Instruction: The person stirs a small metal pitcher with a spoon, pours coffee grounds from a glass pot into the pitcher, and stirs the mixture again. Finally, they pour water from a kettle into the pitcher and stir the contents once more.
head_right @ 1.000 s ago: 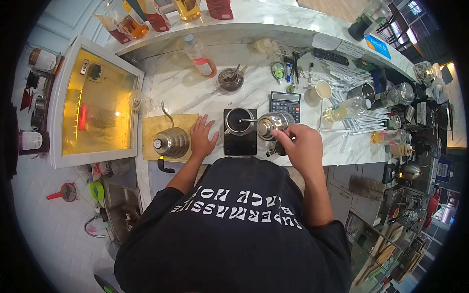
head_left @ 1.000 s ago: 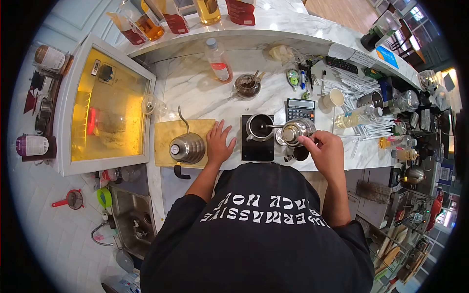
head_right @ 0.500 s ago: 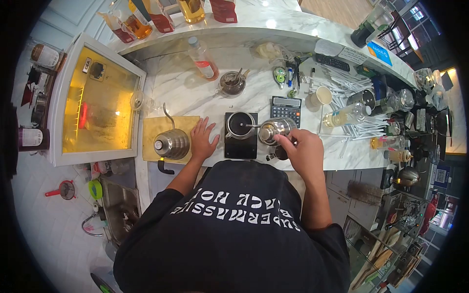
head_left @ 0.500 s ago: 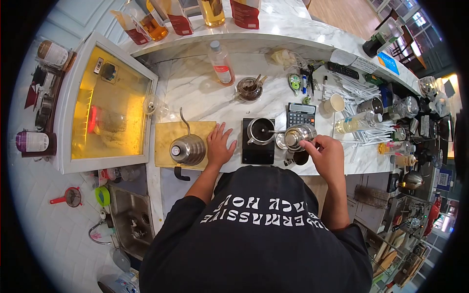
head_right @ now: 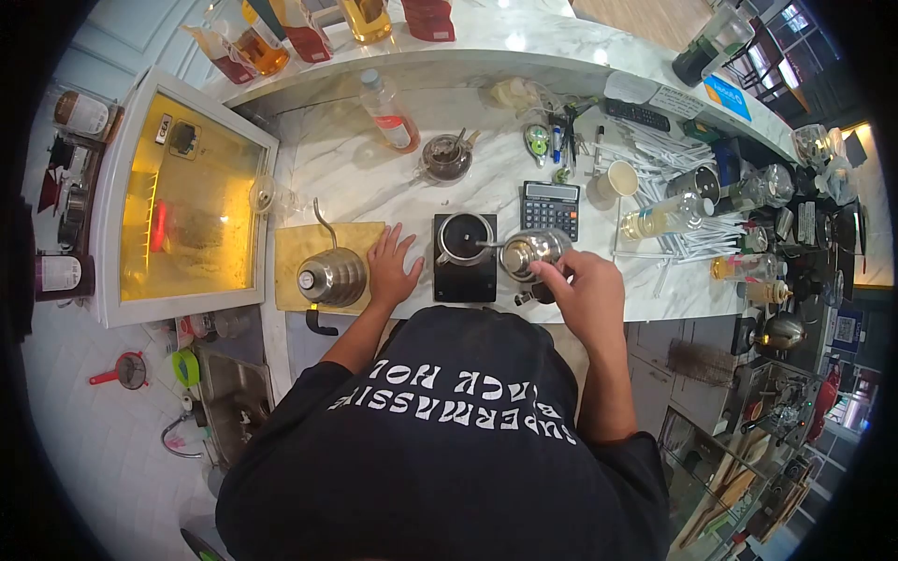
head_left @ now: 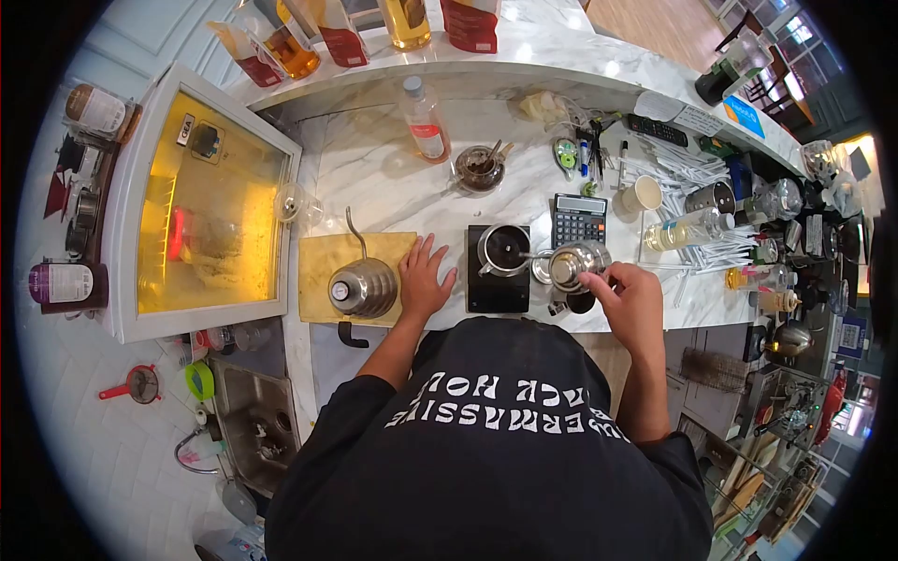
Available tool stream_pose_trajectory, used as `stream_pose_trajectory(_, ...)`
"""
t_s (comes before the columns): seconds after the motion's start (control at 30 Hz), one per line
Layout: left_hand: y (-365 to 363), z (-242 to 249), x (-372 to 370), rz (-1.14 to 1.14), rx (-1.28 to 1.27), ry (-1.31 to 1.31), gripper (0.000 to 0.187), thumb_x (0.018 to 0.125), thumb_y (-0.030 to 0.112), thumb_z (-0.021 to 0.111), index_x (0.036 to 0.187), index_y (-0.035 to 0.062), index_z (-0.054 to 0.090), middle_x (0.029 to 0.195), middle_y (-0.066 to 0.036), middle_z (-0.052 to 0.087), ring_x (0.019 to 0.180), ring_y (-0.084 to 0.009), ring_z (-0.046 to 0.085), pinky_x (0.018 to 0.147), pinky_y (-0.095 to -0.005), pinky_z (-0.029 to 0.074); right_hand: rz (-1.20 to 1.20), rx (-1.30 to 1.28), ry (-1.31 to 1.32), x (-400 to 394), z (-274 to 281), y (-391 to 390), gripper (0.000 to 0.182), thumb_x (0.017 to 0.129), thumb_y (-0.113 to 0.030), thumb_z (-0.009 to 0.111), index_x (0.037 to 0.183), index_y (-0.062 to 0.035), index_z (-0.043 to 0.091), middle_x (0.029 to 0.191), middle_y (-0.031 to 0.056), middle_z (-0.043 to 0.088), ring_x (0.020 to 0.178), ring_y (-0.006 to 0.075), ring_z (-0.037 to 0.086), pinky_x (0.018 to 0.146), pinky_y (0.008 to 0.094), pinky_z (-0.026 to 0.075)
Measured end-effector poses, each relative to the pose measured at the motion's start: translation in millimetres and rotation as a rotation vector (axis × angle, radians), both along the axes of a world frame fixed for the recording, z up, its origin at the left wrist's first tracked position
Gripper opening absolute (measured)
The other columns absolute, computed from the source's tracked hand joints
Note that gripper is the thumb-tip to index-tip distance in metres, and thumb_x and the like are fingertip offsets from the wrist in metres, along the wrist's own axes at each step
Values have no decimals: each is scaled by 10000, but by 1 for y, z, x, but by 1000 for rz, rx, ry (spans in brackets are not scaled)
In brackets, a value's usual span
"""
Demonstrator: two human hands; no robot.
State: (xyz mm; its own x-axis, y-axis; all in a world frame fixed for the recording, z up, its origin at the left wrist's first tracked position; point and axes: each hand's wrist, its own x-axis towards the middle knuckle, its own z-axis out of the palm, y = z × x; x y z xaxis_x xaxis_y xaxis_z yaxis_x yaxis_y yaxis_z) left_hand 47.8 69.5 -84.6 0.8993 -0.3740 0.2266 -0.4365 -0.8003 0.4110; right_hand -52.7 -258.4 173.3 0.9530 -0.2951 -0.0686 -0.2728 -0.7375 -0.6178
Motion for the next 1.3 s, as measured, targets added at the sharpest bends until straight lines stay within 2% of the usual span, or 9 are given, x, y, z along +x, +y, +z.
stream_pose_trajectory(0.13, 0, 0, -2, -6, 4, -20, 518, 896, 320, 762, 1372, 137, 670, 1599, -142, 489, 1514, -355, 394, 1188, -510, 300, -23, -1, -82, 3, -3, 5, 433, 867, -354, 860, 740, 19, 680, 665, 160, 632, 592, 317, 586, 569, 431, 426)
stream_pose_trajectory(0.47, 1, -1, -1, -14, 4, -15, 525, 894, 321, 765, 1375, 132, 669, 1602, -141, 486, 1514, -357, 393, 1189, -511, 297, -28, 45, -9, -2, 0, 6, 440, 873, -358, 855, 728, 19, 679, 657, 155, 629, 587, 322, 582, 570, 437, 430)
stream_pose_trajectory(0.53, 1, -3, -1, -18, 3, -22, 528, 895, 322, 764, 1379, 134, 666, 1604, -141, 484, 1515, -357, 390, 1189, -512, 296, -37, -30, -76, 0, -5, 6, 445, 874, -363, 852, 726, 20, 677, 656, 157, 629, 585, 326, 581, 571, 437, 433)
stream_pose_trajectory(0.67, 1, -3, -1, -17, 11, -25, 532, 896, 325, 764, 1382, 134, 663, 1603, -141, 484, 1514, -356, 391, 1187, -510, 298, -42, 11, -95, 2, -1, 10, 448, 876, -369, 849, 731, 19, 678, 664, 162, 632, 590, 334, 586, 576, 439, 438)
stream_pose_trajectory(0.73, 0, -1, -1, -12, 19, -19, 532, 895, 328, 764, 1380, 134, 664, 1605, -140, 482, 1513, -357, 392, 1184, -508, 301, 6, 52, 8, 2, 5, 10, 445, 875, -372, 847, 738, 18, 680, 675, 166, 634, 598, 342, 593, 579, 443, 440)
stream_pose_trajectory(0.97, 0, -1, -2, -10, 18, -8, 529, 897, 333, 763, 1377, 136, 664, 1610, -136, 476, 1519, -356, 385, 1185, -511, 299, -1, -3, 19, -1, 1, 3, 424, 872, -369, 848, 763, 16, 705, 690, 167, 651, 611, 341, 609, 585, 438, 449)
stream_pose_trajectory(1.17, 0, -2, -2, -11, 28, -18, 533, 897, 334, 763, 1382, 136, 661, 1610, -137, 475, 1524, -356, 378, 1185, -512, 300, -8, 3, -87, 3, 1, 5, 422, 875, -364, 844, 765, 18, 705, 698, 170, 652, 623, 341, 611, 587, 439, 448)
stream_pose_trajectory(1.3, 0, -2, -2, -8, 27, -12, 535, 899, 338, 760, 1386, 136, 661, 1613, -141, 473, 1523, -358, 379, 1187, -514, 299, 26, 22, 2, -1, 4, 3, 435, 874, -369, 843, 754, 21, 693, 698, 170, 650, 624, 341, 608, 587, 442, 444)
